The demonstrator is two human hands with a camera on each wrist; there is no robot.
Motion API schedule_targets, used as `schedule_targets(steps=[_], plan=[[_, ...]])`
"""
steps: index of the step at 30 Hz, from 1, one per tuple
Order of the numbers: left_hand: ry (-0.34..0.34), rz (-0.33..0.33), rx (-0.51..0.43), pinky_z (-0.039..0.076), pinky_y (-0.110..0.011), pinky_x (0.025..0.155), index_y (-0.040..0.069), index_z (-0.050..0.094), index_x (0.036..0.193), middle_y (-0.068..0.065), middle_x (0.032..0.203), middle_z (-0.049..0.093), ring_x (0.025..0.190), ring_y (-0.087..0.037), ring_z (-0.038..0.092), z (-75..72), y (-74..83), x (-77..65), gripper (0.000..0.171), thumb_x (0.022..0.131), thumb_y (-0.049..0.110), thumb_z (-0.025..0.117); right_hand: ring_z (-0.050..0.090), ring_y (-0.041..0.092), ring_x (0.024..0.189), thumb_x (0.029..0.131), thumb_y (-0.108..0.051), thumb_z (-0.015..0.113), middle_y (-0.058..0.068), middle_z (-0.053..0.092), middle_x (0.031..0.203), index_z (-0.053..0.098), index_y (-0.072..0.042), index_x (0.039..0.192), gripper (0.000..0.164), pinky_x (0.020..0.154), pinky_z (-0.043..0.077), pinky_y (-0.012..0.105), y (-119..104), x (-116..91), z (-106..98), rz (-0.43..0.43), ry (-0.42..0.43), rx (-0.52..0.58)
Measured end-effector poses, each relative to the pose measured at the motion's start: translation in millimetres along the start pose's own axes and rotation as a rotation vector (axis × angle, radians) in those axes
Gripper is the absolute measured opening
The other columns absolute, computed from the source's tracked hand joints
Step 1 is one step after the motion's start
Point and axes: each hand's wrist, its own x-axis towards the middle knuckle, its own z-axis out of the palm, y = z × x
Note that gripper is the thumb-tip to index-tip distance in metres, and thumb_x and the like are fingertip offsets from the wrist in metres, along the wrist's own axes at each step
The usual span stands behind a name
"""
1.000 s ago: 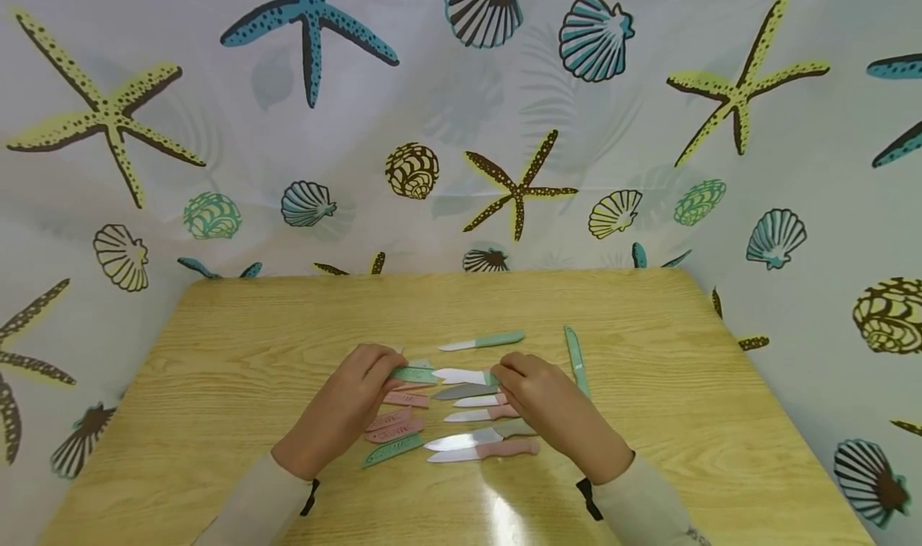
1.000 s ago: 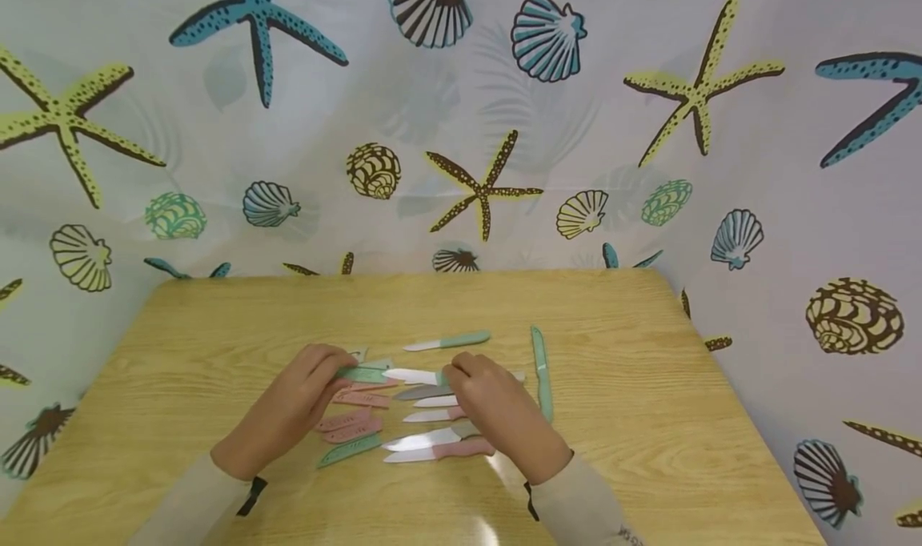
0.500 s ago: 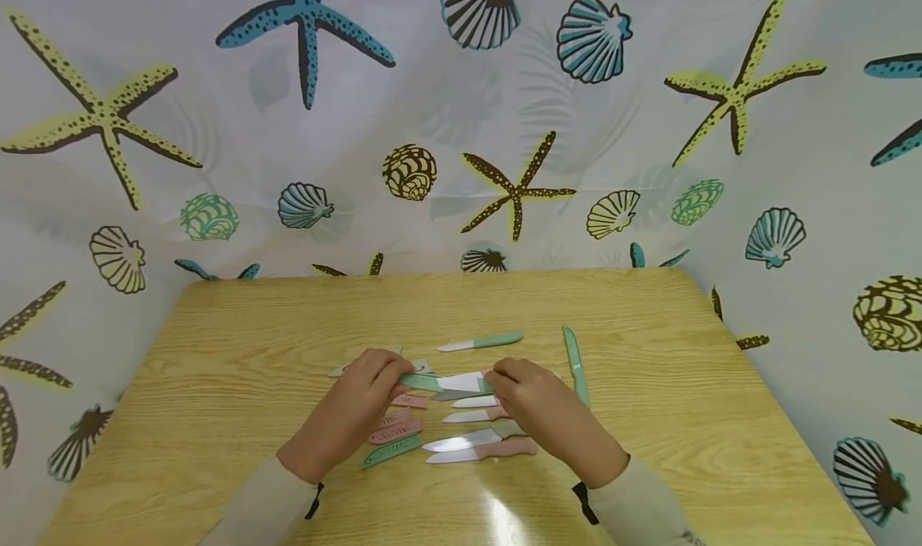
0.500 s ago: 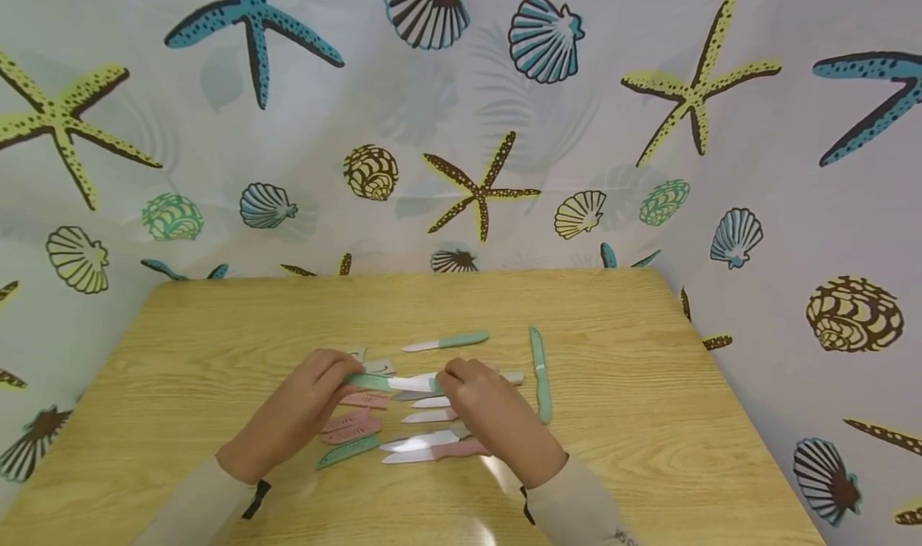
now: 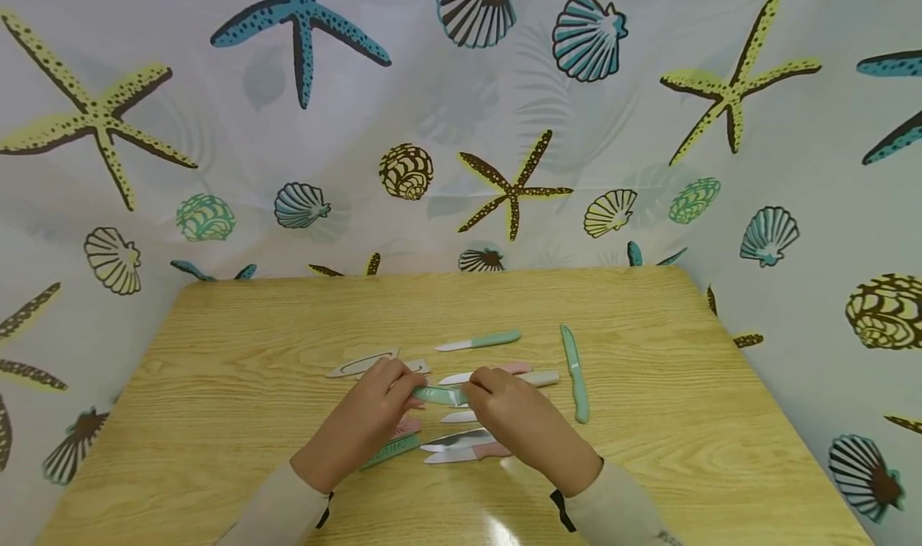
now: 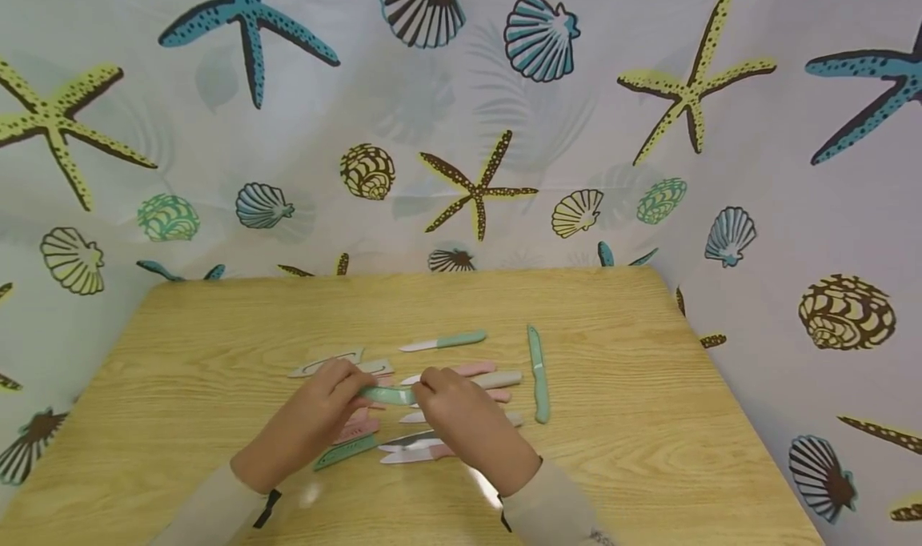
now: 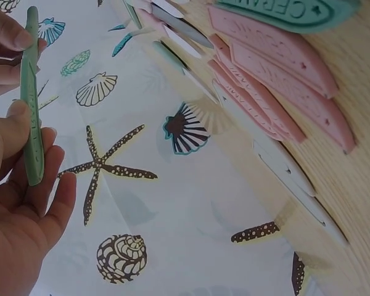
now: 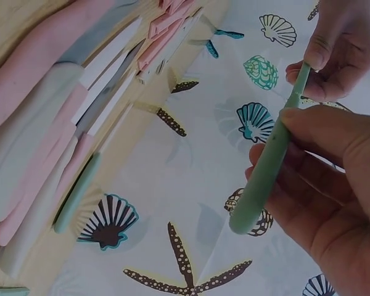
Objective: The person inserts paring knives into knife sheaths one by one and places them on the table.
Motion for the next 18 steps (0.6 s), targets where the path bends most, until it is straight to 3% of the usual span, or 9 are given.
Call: schedule_targets(steps=[4, 7, 10, 14, 18], plan=[[0.0, -0.004, -0.007, 0.041, -0.022, 0.067, 0.004, 0.059, 0.108, -0.002, 0.096, 0.049, 0.079, -0.012, 0.042, 0.4, -0.1, -1.7, 0.027, 0.085, 0.015, 0.066, 0.053, 0.006, 0.074, 0.082, -0.007, 0.069, 0.001, 0.057, 0.088, 0.068, -0.005, 0.098, 0.016, 0.061, 0.043, 0.011, -0.5, 0.4, 2.0, 0.032, -0.007, 0.045], [-0.007, -0.004, -0.019, 0.042, -0.023, 0.069, 0.003, 0.058, 0.109, -0.003, 0.098, 0.05, 0.081, -0.012, 0.043, 1.3, -0.3, -1.7, 0.026, 0.096, 0.024, 0.05, 0.053, 0.006, 0.072, 0.083, -0.011, 0.068, 0.0, 0.057, 0.086, 0.068, -0.008, 0.095, 0.013, 0.06, 0.043, 0.012, -0.4, 0.6, 3.4, 0.057, -0.015, 0.073], [-0.015, -0.004, -0.029, 0.043, -0.024, 0.072, 0.004, 0.058, 0.109, -0.003, 0.101, 0.051, 0.085, -0.013, 0.046, 2.3, -0.7, -2.5, 0.038, 0.101, 0.031, 0.033, 0.053, 0.007, 0.071, 0.082, -0.011, 0.068, 0.0, 0.057, 0.085, 0.067, -0.008, 0.092, 0.01, 0.059, 0.043, 0.013, -0.7, 1.0, 3.8, 0.08, -0.026, 0.108], [-0.018, -0.015, -0.067, 0.045, -0.025, 0.076, 0.005, 0.057, 0.112, -0.003, 0.105, 0.053, 0.09, -0.013, 0.05, 3.2, -1.4, -4.0, 0.027, 0.097, 0.026, 0.049, 0.052, 0.007, 0.069, 0.08, -0.011, 0.07, -0.001, 0.057, 0.083, 0.067, -0.008, 0.09, 0.011, 0.057, 0.042, 0.013, 0.3, -1.3, 5.7, 0.108, -0.041, 0.146], [-0.038, -0.075, -0.079, 0.046, -0.029, 0.084, 0.007, 0.053, 0.125, -0.004, 0.112, 0.054, 0.1, -0.016, 0.051, 2.6, -3.4, -6.2, 0.043, 0.087, 0.023, 0.066, 0.052, 0.007, 0.071, 0.078, -0.015, 0.072, -0.002, 0.058, 0.085, 0.069, -0.009, 0.091, 0.015, 0.058, 0.044, 0.015, 6.8, -9.0, 6.9, 0.16, -0.052, 0.179]])
